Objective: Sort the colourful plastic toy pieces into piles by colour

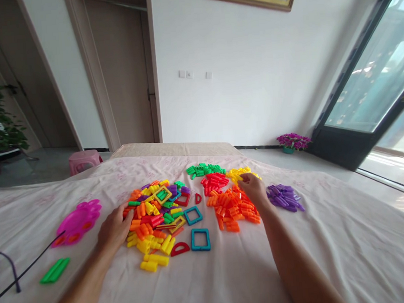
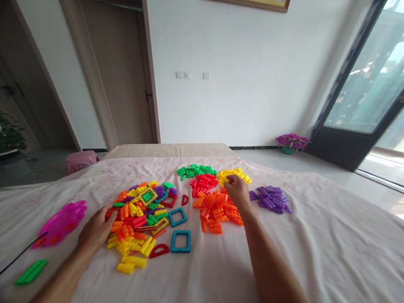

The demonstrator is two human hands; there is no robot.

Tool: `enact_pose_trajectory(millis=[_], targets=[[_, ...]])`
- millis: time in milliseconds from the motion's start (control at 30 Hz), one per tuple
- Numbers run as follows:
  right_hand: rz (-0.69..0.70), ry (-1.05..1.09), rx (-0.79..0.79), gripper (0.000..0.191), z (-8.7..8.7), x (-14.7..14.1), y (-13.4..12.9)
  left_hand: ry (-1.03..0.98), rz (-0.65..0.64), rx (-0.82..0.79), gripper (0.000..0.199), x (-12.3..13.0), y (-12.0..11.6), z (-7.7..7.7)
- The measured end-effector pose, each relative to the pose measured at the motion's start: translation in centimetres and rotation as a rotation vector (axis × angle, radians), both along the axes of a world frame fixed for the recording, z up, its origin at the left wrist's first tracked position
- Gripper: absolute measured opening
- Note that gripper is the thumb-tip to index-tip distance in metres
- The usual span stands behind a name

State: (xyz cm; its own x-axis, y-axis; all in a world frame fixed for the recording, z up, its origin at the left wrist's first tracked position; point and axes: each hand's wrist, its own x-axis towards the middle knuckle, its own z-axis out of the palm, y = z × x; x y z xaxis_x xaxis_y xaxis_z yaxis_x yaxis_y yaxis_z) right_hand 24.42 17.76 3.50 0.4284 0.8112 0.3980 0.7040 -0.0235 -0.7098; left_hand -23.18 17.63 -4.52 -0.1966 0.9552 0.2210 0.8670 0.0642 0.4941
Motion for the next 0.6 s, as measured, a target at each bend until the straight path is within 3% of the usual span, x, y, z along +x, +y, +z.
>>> enact_pose_trajectory(millis=[133,267,400,600], targets=[[-0.008,0.213,0.118,0.052,-1.4,1.9,0.8,0.001,-0.002,0.012,0.048,-0.1,0.0,-0.1],[0.025,0.198,0.102,0.041,-1.6,0.8,0.7,0.018,0.013,0.013,0.049,0.0,0.0,-0.1],[0.189,0.046,0.097,0.028,-1.1,-4.0,-0.1,0.019,0.010,0.020,0.049,0.1,-0.2,0.1],[0.712,-0.192,0.066,0.022,-1.6,-13.3,-3.6,0.026,0.032,0.014,0.048,0.3,-0.4,0.4]])
